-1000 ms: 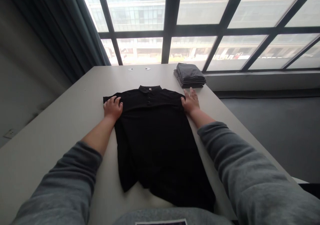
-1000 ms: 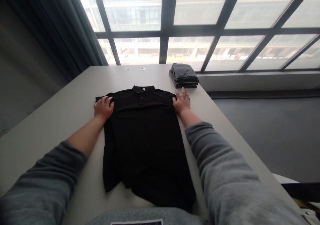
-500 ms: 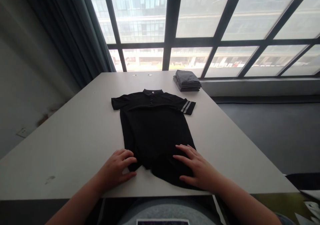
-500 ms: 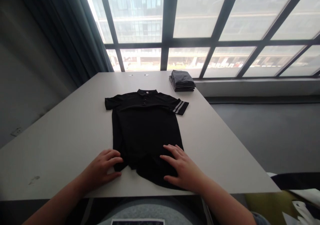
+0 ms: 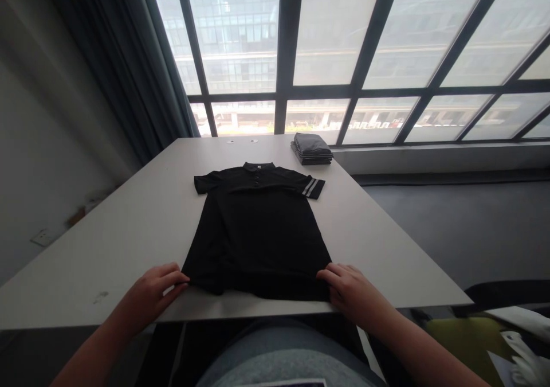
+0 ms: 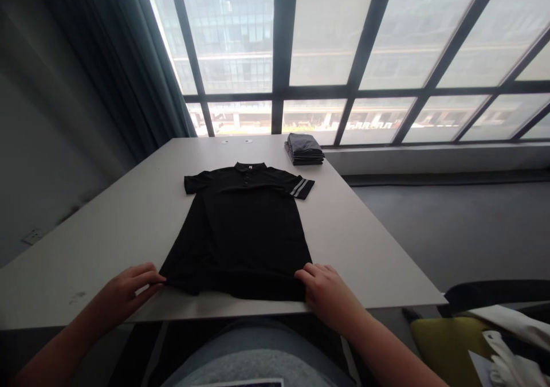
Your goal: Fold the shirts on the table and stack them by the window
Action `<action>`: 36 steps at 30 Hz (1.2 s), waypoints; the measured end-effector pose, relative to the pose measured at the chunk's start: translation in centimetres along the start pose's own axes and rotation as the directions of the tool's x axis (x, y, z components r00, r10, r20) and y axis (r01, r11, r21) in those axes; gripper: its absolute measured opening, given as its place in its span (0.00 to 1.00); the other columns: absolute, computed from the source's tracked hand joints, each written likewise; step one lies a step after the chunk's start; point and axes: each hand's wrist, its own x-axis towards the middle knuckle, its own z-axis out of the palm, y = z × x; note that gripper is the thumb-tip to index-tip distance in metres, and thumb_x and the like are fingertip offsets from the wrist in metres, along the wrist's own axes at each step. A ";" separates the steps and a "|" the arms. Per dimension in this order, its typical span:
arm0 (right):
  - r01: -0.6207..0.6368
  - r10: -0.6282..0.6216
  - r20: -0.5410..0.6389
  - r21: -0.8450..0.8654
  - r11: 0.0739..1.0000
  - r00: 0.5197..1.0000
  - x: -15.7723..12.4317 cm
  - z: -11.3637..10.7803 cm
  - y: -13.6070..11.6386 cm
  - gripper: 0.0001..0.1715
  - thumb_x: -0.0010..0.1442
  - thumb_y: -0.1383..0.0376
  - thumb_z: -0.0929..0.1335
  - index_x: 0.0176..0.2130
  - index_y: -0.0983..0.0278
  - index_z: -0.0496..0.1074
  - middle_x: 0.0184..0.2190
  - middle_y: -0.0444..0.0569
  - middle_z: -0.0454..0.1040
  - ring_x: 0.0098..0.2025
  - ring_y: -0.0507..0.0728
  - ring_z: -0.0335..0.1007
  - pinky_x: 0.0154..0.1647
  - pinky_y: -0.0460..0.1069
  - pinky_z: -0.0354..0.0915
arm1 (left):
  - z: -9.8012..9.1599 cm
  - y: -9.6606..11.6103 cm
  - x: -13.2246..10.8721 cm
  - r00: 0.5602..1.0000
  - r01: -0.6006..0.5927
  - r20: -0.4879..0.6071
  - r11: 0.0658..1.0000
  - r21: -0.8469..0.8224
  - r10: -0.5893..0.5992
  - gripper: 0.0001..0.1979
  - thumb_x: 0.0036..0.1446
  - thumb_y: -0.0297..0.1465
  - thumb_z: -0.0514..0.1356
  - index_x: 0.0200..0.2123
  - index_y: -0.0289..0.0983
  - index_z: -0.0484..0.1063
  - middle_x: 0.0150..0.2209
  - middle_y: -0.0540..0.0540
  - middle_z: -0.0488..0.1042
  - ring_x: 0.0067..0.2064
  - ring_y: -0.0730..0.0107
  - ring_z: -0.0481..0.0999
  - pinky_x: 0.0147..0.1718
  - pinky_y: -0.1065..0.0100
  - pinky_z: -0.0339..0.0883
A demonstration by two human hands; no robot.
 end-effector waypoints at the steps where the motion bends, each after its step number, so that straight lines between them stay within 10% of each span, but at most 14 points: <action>1: 0.032 -0.032 -0.013 0.004 0.999 0.999 -0.1 -0.3 0.2 0.28 0.55 0.76 0.65 0.48 0.53 0.80 0.43 0.52 0.81 0.44 0.62 0.78 0.51 0.59 0.73 | -0.6 -0.2 -0.5 1.000 0.012 0.023 1.000 0.000 -0.012 0.12 0.67 0.42 0.58 0.37 0.48 0.81 0.34 0.46 0.80 0.34 0.61 0.80 0.35 0.63 0.75; 6: 0.156 -0.150 -0.107 0.050 0.986 0.983 -0.3 -2.8 1.1 0.20 0.67 0.72 0.60 0.48 0.61 0.79 0.44 0.55 0.79 0.46 0.61 0.77 0.49 0.57 0.72 | -3.0 -0.6 -2.2 0.978 0.101 0.180 0.995 0.007 -0.100 0.14 0.67 0.41 0.57 0.34 0.44 0.80 0.33 0.47 0.79 0.35 0.64 0.80 0.36 0.68 0.73; 15: 0.149 -0.157 0.156 0.063 0.987 0.975 0.7 -4.9 0.2 0.09 0.69 0.65 0.67 0.39 0.59 0.79 0.40 0.52 0.78 0.44 0.61 0.76 0.50 0.58 0.72 | -3.1 1.8 -0.9 0.907 0.202 0.388 0.978 -0.059 -0.164 0.18 0.70 0.45 0.54 0.36 0.42 0.78 0.36 0.48 0.79 0.36 0.65 0.79 0.37 0.69 0.71; 23: 0.165 -0.165 0.029 0.014 0.986 0.986 8.2 -2.1 2.0 0.31 0.67 0.56 0.71 0.67 0.58 0.72 0.71 0.56 0.64 0.74 0.70 0.57 0.74 0.64 0.59 | 1.8 4.4 10.6 0.931 -0.009 0.366 0.998 0.068 -0.017 0.14 0.70 0.40 0.56 0.48 0.44 0.79 0.50 0.45 0.80 0.50 0.59 0.80 0.50 0.62 0.71; 36: -0.266 0.258 -0.066 -0.172 0.948 0.964 30.6 -2.6 12.3 0.29 0.74 0.60 0.62 0.65 0.73 0.73 0.66 0.67 0.70 0.73 0.66 0.59 0.75 0.55 0.52 | 8.4 -7.8 33.0 0.866 0.285 0.247 0.835 0.472 -0.435 0.28 0.70 0.45 0.53 0.66 0.39 0.71 0.70 0.32 0.66 0.70 0.45 0.67 0.65 0.49 0.63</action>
